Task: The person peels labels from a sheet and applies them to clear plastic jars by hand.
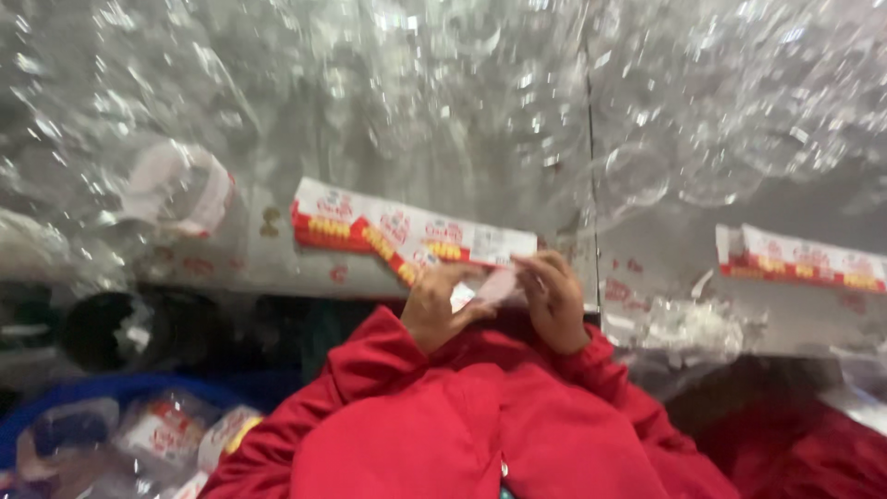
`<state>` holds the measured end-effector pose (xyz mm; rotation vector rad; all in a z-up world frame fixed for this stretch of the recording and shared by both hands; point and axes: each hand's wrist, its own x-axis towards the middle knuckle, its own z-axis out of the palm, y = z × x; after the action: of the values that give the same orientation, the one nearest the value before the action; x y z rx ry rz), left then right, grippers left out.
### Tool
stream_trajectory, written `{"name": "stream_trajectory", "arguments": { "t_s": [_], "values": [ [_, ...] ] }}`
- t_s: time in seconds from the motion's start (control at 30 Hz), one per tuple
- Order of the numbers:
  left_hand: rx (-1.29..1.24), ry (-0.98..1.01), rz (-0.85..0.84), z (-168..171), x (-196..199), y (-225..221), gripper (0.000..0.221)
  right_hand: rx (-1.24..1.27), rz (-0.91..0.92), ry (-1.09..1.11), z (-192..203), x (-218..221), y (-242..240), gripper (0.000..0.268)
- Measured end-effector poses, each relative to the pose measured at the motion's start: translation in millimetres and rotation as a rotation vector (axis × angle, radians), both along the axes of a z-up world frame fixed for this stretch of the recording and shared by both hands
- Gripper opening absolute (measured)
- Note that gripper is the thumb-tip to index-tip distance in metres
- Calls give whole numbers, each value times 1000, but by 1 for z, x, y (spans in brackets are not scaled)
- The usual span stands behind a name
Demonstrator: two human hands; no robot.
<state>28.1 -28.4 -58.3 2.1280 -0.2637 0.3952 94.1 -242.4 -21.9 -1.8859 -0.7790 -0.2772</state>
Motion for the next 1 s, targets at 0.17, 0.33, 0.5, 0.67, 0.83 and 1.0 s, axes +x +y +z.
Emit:
{"name": "stream_trajectory", "arguments": {
  "t_s": [0.17,0.33,0.5,0.67,0.83,1.0],
  "values": [
    [-492,213,-56,35,-8,5,16,124,230,501,10,-26,21,49],
    [-881,284,20,46,-13,9,15,385,381,965,12,-33,22,25],
    [-289,-129,103,72,-19,7,23,115,283,555,14,-35,23,8],
    [37,-328,115,64,-19,2,14,56,249,481,15,-38,25,11],
    [-519,-53,117,26,-7,9,6,-3,309,363,16,-38,25,12],
    [-1542,-66,-110,33,-1,67,30,71,300,443,9,-36,21,10]
  ]
}}
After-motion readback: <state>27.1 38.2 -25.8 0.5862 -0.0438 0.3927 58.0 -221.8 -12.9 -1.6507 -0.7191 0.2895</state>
